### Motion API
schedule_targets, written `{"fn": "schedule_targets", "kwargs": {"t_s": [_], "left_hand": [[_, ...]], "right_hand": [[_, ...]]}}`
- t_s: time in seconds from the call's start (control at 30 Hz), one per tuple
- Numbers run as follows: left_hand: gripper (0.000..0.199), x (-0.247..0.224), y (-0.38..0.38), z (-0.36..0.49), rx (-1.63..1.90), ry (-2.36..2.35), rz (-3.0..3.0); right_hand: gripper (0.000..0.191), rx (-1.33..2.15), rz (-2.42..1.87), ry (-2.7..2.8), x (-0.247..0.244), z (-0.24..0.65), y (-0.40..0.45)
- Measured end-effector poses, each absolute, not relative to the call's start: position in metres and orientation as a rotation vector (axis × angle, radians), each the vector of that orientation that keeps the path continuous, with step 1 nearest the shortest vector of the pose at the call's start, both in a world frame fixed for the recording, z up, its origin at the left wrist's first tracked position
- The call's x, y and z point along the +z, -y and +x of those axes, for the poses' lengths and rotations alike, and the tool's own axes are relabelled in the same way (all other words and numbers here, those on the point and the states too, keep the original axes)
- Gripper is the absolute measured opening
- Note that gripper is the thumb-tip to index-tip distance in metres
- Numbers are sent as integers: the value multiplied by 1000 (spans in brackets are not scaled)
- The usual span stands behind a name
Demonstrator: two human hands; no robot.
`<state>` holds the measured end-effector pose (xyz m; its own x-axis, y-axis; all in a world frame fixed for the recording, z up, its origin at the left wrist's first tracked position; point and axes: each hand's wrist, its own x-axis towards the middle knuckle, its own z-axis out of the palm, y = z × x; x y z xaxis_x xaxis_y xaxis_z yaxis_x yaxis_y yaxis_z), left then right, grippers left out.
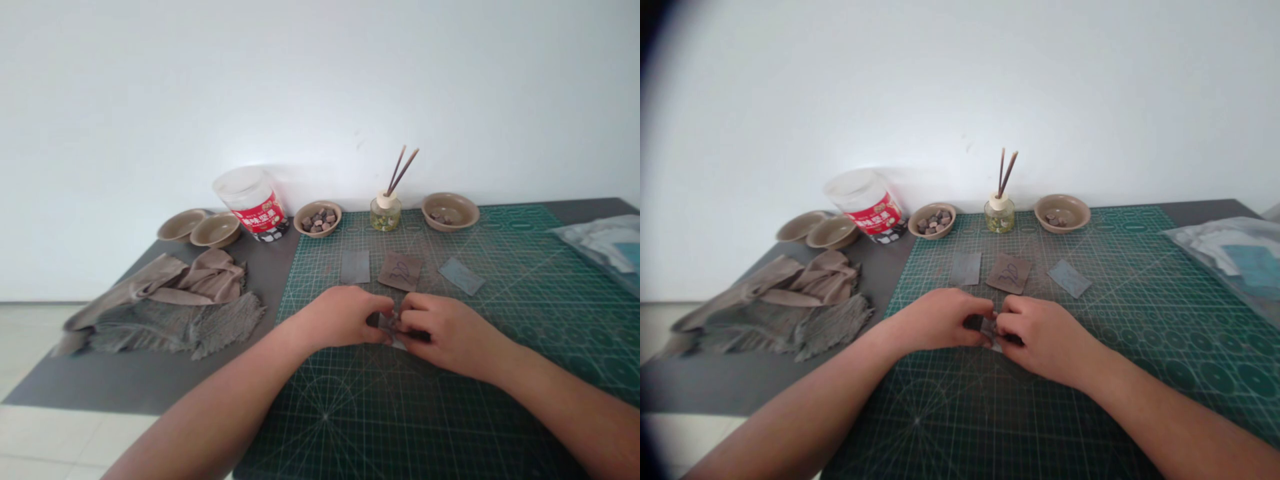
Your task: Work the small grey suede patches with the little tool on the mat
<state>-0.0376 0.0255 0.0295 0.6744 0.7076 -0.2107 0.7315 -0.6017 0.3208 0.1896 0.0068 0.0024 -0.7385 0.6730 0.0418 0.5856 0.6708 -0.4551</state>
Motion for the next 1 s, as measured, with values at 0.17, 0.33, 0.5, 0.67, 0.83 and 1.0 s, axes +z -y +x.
{"fn": "schedule_targets", "kwargs": {"t_s": [0.17, 0.33, 0.5, 0.67, 0.83, 1.0], "left_hand": [[28, 30, -25, -37, -104, -1136, 2515], [28, 30, -25, -37, -107, -1137, 2507], [28, 31, -24, -37, -95, -1133, 2503], [28, 30, -25, -37, -92, -1138, 2505], [28, 30, -25, -37, -96, -1135, 2506], [29, 29, -25, -37, -107, -1144, 2508]], "right_hand": [[10, 628, -1017, 2683, 3, 190, -8], [10, 636, -1015, 2677, 2, 191, -8], [10, 633, -1015, 2678, 2, 190, -8], [10, 628, -1015, 2679, 3, 190, -8], [10, 624, -1017, 2683, 2, 191, -8], [11, 625, -1020, 2679, 2, 191, -8]]}}
